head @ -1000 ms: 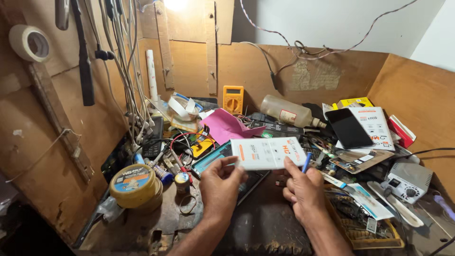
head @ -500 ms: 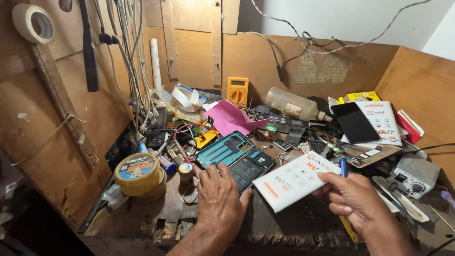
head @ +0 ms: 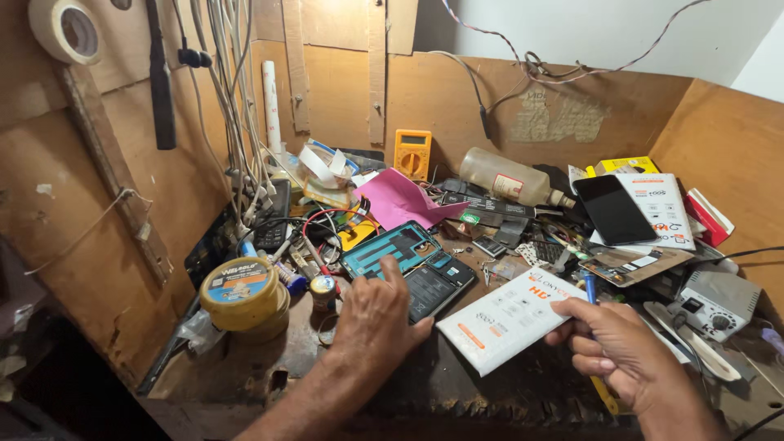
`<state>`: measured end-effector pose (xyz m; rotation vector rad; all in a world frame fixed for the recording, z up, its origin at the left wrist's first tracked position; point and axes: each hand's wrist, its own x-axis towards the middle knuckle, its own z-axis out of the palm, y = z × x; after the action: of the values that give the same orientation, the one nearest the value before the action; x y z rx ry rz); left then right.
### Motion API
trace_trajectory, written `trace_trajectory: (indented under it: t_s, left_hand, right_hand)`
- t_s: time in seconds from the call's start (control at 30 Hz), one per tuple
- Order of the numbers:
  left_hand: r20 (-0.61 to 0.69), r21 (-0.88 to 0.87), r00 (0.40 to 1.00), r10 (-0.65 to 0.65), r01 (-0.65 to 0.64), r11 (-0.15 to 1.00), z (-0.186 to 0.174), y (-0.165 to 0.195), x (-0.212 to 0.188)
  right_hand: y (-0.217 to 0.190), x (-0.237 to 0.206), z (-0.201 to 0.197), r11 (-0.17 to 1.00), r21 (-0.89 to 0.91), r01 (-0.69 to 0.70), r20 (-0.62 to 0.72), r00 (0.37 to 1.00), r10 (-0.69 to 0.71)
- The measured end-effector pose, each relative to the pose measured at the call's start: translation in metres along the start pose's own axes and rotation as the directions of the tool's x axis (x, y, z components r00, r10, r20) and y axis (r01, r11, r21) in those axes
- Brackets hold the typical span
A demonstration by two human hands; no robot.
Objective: The person uses a blue plastic spudger to pry and adjust internal components of a disassembled smartphone on a cluttered workbench. The person then picks up a second smartphone, connects a charging cable, and places it on the table while continuing to work on the first device.
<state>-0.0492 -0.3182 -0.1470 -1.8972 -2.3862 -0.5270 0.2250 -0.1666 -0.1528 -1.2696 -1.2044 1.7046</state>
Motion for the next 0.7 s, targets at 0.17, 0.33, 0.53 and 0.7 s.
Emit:
trace_trajectory:
  t_s: [0.17,0.33,0.53,0.7]
  left_hand:
    - [-0.051,-0.149,0.998,-0.043,0.035,0.988,-0.021,-0.008,0.009]
    - [-0.019,-0.253,0.996,-0.082,0.074,0.964,-0.039,-0.013,0.019]
    - [-0.051,-0.249,0.996,-0.071,0.057,0.967,-0.045,-0.017,0.029]
    - [-0.071,-0.247,0.996,-0.057,0.038,0.968,-0.044,-0.020,0.032]
  right_hand:
    - [0.004,-0.004,0.001,1.000,0.010,-0.022,0.034,0.999,0.022]
    - [0.008,0.003,0.027,0.999,-0.042,-0.028,0.097,0.995,0.032]
    - [0.010,0.020,0.071,0.993,-0.109,-0.042,0.120,0.991,0.055]
    - [0.009,0.024,0.098,0.988,-0.152,0.004,0.116,0.993,0.014]
